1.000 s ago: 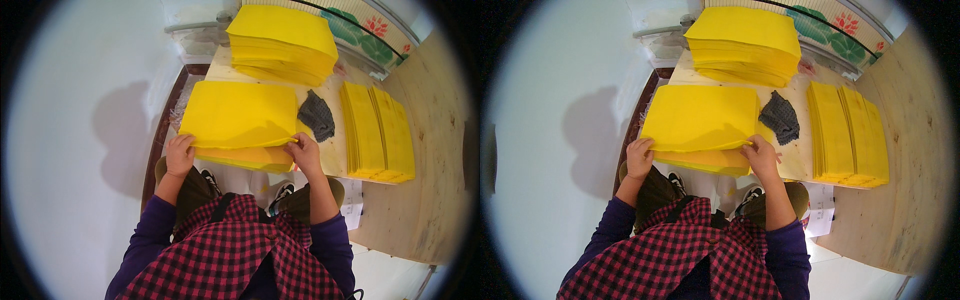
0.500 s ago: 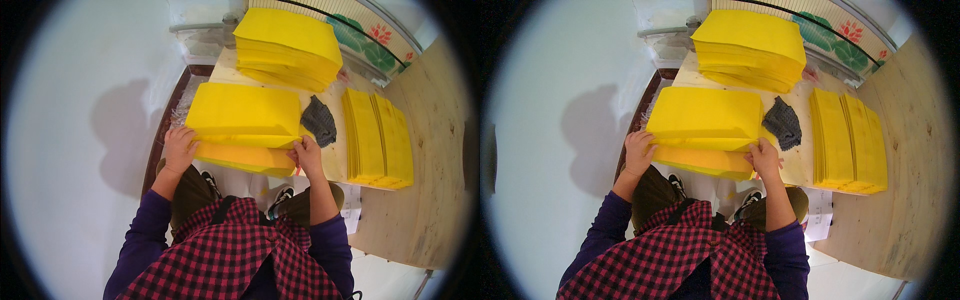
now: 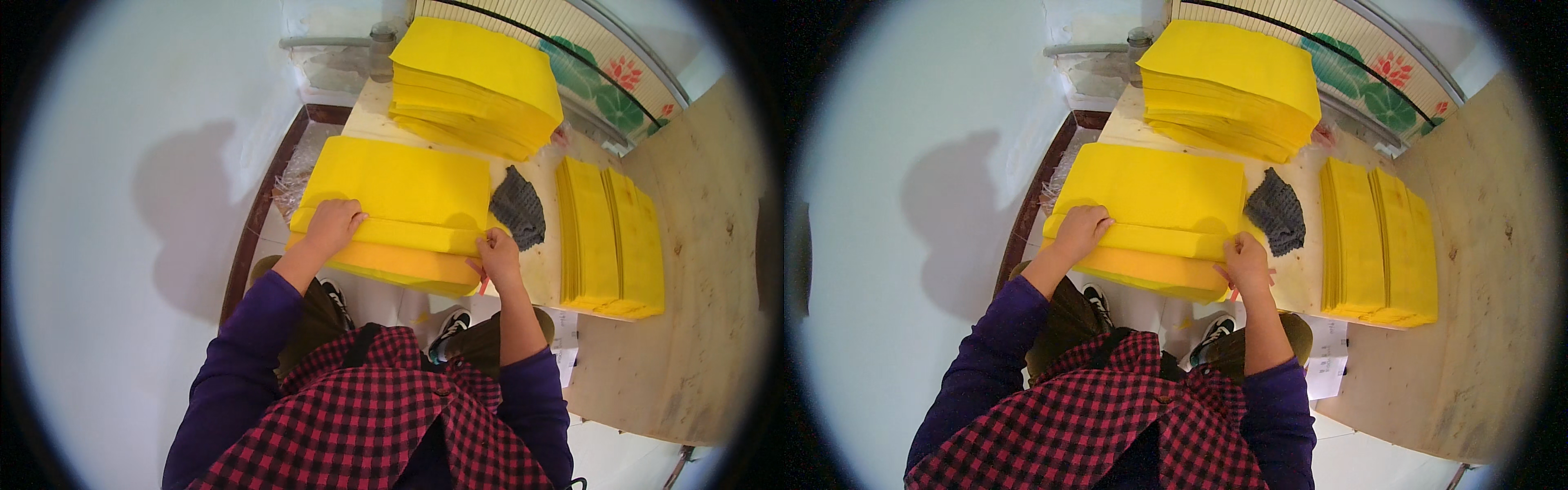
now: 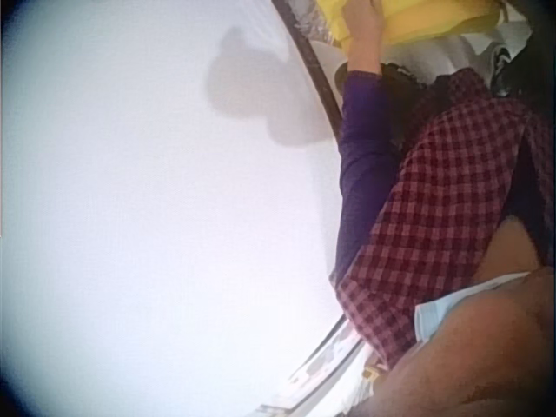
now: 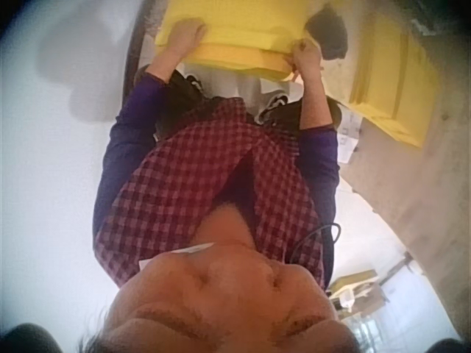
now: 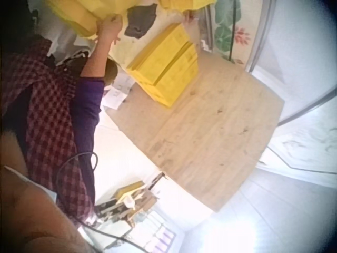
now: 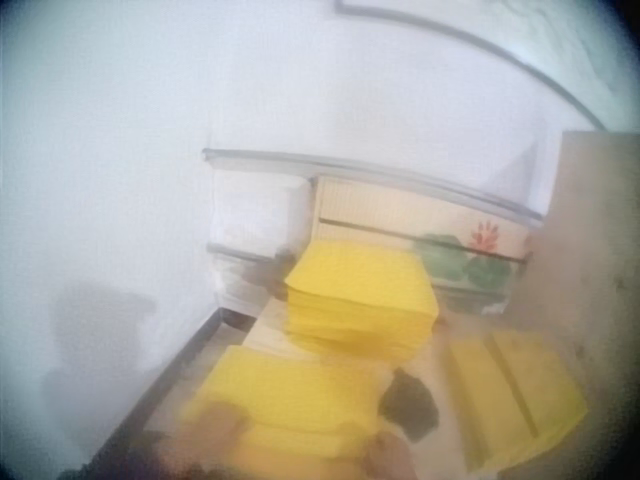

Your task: The person folds yellow paper sheets by hand on a low table, aligning edges and pressing creases. They stack the folded sheets into a growing pile and occasionally reposition the stack.

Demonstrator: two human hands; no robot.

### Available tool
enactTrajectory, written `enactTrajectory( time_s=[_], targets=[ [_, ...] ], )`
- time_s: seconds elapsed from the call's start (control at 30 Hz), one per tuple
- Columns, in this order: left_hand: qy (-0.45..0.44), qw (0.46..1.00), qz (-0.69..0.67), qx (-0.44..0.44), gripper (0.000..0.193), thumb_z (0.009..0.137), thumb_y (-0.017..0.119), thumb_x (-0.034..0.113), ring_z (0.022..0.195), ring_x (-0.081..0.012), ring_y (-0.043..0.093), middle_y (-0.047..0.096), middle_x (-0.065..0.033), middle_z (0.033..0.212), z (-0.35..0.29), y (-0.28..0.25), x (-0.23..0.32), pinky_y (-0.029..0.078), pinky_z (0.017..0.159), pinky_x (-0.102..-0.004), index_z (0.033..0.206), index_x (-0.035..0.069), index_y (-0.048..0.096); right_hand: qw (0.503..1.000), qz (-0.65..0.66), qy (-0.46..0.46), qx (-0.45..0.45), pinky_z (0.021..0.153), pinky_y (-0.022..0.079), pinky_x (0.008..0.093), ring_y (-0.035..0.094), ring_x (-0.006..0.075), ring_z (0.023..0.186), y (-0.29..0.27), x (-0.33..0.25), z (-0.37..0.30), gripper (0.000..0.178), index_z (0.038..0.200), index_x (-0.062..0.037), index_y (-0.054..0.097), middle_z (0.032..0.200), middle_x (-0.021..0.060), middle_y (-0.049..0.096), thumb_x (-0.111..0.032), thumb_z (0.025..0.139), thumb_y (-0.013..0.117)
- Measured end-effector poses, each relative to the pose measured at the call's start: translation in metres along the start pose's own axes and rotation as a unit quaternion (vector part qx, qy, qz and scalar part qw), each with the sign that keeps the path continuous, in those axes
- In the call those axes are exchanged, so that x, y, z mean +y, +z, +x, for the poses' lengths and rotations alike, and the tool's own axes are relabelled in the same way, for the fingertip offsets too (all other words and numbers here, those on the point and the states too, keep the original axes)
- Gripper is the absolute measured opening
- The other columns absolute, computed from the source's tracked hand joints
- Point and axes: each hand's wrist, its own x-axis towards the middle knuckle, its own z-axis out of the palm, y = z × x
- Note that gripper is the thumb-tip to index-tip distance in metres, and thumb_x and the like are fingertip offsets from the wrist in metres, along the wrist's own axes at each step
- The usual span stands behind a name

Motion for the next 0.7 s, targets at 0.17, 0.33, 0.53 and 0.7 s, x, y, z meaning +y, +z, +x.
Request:
enactTrajectory(
  time_s=[0.17,0.33,0.53,0.7],
  targets=[
    [0.004,1.0,0.007,0.007,0.024,0.087,0.06,0.027,0.073,-0.0386,0.06,0.062,-0.0174,0.072,0.003,0.004,-0.005,0.045,0.067,-0.0494,0.079,0.005,0.059,0.891,-0.319,-0.297,0.127,0.089,0.046,0.0441,0.055,0.0347,0.108,0.004,-0.019,-0.01,0.028,0.105,-0.0048,0.06,0.11,0.0153,0.06,-0.013,0.079,0.067],
    [0.003,1.0,0.007,-0.008,0.025,0.087,0.06,0.028,0.074,-0.0379,0.061,0.062,-0.0166,0.073,0.004,0.003,-0.006,0.046,0.067,-0.0494,0.078,0.005,0.059,0.843,-0.309,-0.439,-0.008,0.095,0.043,0.0438,0.054,0.0338,0.111,0.05,-0.037,-0.018,0.035,0.109,-0.0065,0.061,0.116,0.0141,0.059,-0.015,0.076,0.069],
    [-0.003,1.0,-0.007,-0.003,0.024,0.088,0.06,0.028,0.075,-0.0377,0.061,0.063,-0.0168,0.074,0.002,0.003,-0.007,0.046,0.068,-0.049,0.08,0.005,0.06,0.833,-0.386,-0.389,-0.079,0.091,0.045,0.0415,0.055,0.0309,0.106,0.073,-0.04,-0.014,0.027,0.104,-0.0067,0.061,0.107,0.0114,0.061,-0.012,0.077,0.065],
    [-0.025,0.999,0.003,-0.036,0.022,0.087,0.062,0.026,0.078,-0.0369,0.061,0.063,-0.0161,0.077,0.006,0.001,-0.005,0.046,0.069,-0.0477,0.081,0.005,0.061,0.833,-0.368,-0.407,-0.07,0.089,0.046,0.0414,0.057,0.0334,0.102,0.071,-0.035,-0.01,0.029,0.105,-0.0052,0.062,0.103,0.013,0.062,-0.009,0.076,0.065]
  ],
)
